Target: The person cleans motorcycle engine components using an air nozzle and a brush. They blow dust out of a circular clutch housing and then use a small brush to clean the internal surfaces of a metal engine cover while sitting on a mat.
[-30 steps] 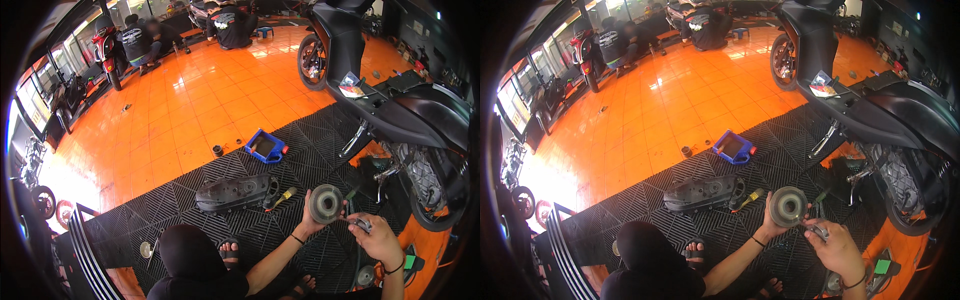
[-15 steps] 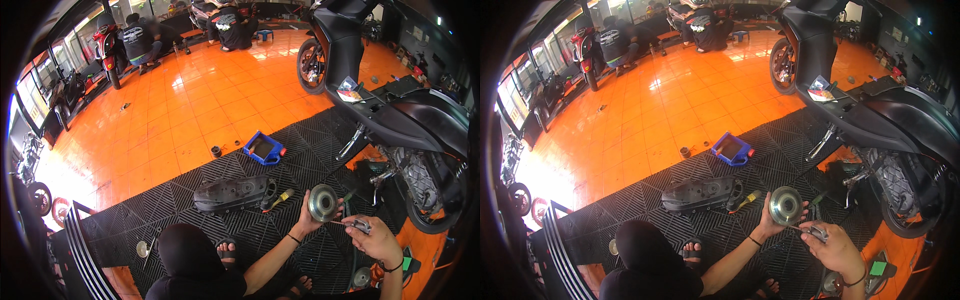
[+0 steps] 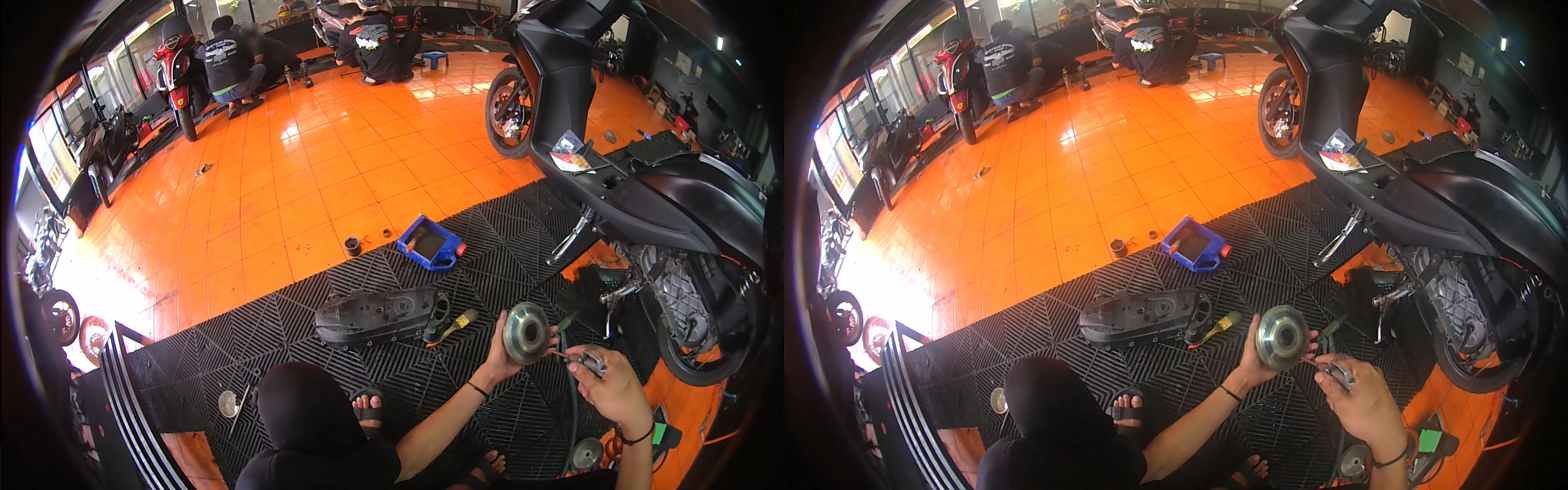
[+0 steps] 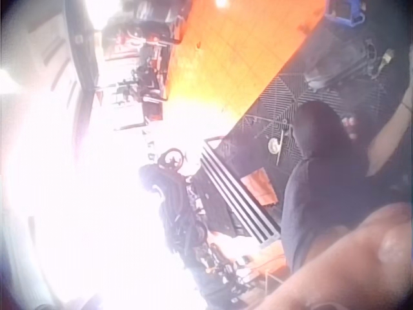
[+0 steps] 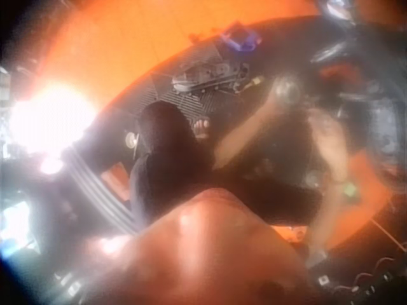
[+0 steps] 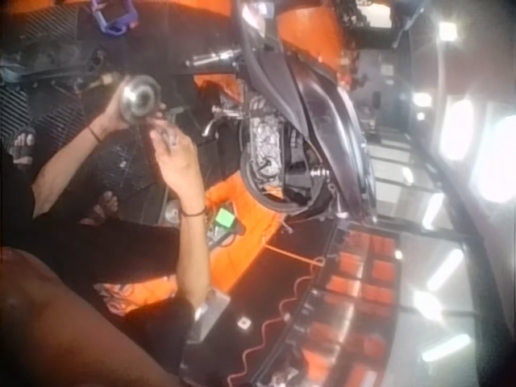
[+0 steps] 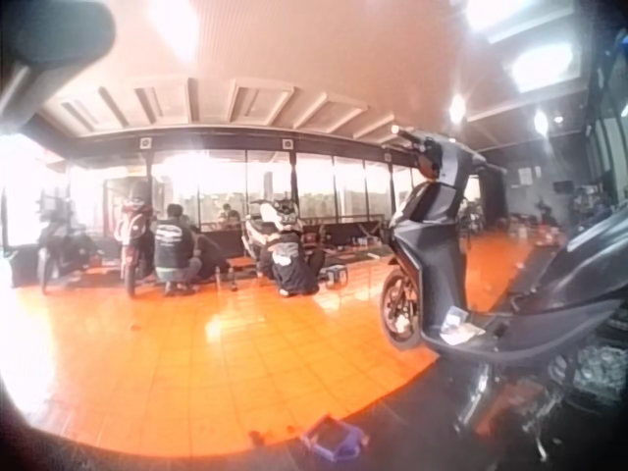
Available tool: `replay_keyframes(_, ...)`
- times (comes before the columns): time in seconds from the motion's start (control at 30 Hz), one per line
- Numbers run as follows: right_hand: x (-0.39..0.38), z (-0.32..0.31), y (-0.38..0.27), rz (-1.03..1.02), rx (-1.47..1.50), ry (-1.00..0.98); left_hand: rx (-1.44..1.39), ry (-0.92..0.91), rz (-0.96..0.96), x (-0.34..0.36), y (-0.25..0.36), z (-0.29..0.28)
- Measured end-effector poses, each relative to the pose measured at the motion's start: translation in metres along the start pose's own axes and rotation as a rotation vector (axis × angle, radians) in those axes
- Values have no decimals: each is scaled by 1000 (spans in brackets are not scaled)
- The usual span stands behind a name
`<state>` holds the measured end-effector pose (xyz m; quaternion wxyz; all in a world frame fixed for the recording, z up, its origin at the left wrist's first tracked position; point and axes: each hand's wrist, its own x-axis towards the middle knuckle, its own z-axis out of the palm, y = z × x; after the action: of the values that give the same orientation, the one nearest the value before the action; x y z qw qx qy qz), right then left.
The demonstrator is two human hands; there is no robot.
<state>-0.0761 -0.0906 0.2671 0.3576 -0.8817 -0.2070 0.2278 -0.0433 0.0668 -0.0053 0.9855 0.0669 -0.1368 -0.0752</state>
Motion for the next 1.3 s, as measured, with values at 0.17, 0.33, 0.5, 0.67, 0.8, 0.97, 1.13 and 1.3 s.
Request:
replay_keyframes(0.17, 1, -2, -6, 62, 15, -32, -21, 53, -21, -1, 3, 5)
replay_keyframes(0.33, 0, -4, -14, 140, 124, -237, 9, 29, -45, 1, 6, 6)
replay_keyframes(0.5, 1, 0, -14, 83, 120, -87, 229, 50, -10, 2, 1, -17)
replay_keyframes(0.67, 1, -4, -9, 87, 88, -19, 295, 107, -30, -5, -2, -18)
replay_keyframes(0.8, 2, -3, 0, 62, 47, 29, 357, 121, -99, -4, 3, -14)
replay_keyframes(0.97, 2, 0, -2, 49, 4, 64, 779, 310, -80, -3, 1, -10)
replay_keyframes(1.13, 1, 4, 0, 43, -151, 97, 1749, 427, 9, -3, -5, 7)
replay_keyframes(1.3, -4, 9, -2, 18, -230, 70, 1975, 443, 17, -5, -9, 17)
